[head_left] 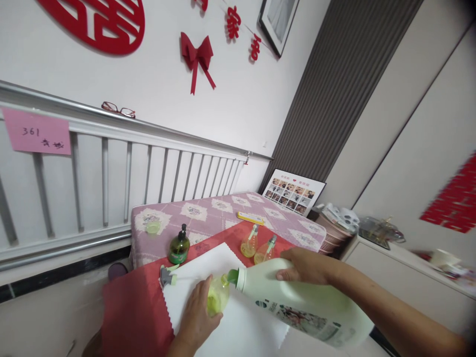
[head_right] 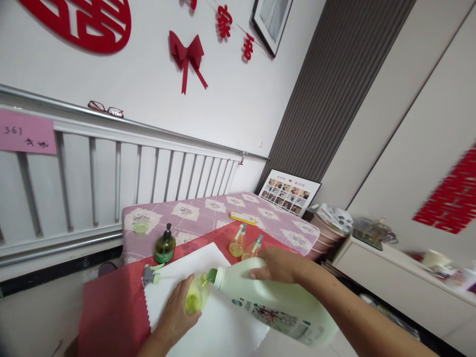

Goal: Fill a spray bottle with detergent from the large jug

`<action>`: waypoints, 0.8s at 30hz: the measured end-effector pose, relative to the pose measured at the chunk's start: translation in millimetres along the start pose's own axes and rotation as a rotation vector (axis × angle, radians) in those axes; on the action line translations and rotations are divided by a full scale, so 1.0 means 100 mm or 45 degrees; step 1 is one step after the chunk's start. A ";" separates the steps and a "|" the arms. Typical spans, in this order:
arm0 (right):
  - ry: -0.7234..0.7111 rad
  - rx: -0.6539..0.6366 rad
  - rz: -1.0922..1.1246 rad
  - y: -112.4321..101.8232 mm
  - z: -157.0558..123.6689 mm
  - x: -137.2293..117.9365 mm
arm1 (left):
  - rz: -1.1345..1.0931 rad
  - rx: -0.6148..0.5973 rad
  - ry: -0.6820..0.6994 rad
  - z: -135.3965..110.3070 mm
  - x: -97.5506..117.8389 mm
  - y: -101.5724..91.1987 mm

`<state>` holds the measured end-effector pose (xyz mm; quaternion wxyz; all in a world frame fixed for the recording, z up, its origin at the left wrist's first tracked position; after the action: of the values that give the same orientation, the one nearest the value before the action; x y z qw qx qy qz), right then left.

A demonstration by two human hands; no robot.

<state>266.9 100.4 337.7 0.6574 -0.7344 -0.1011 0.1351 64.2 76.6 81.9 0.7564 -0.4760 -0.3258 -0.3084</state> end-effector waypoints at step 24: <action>-0.023 0.038 -0.100 -0.10 -0.04 -0.12 | -0.002 0.003 0.000 0.01 -0.01 0.01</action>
<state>256.8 93.9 348.5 0.6720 -0.7188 -0.1340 0.1173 63.8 78.2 81.0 0.7568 -0.4748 -0.3263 -0.3086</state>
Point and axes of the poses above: each hand's wrist, its own z-axis towards the middle knuckle, its own y-axis out of the palm, x = y × z, the point moved 8 cm from there along z, towards the middle knuckle, and after that the axes turned 15 degrees about x, right-handed, at the moved point
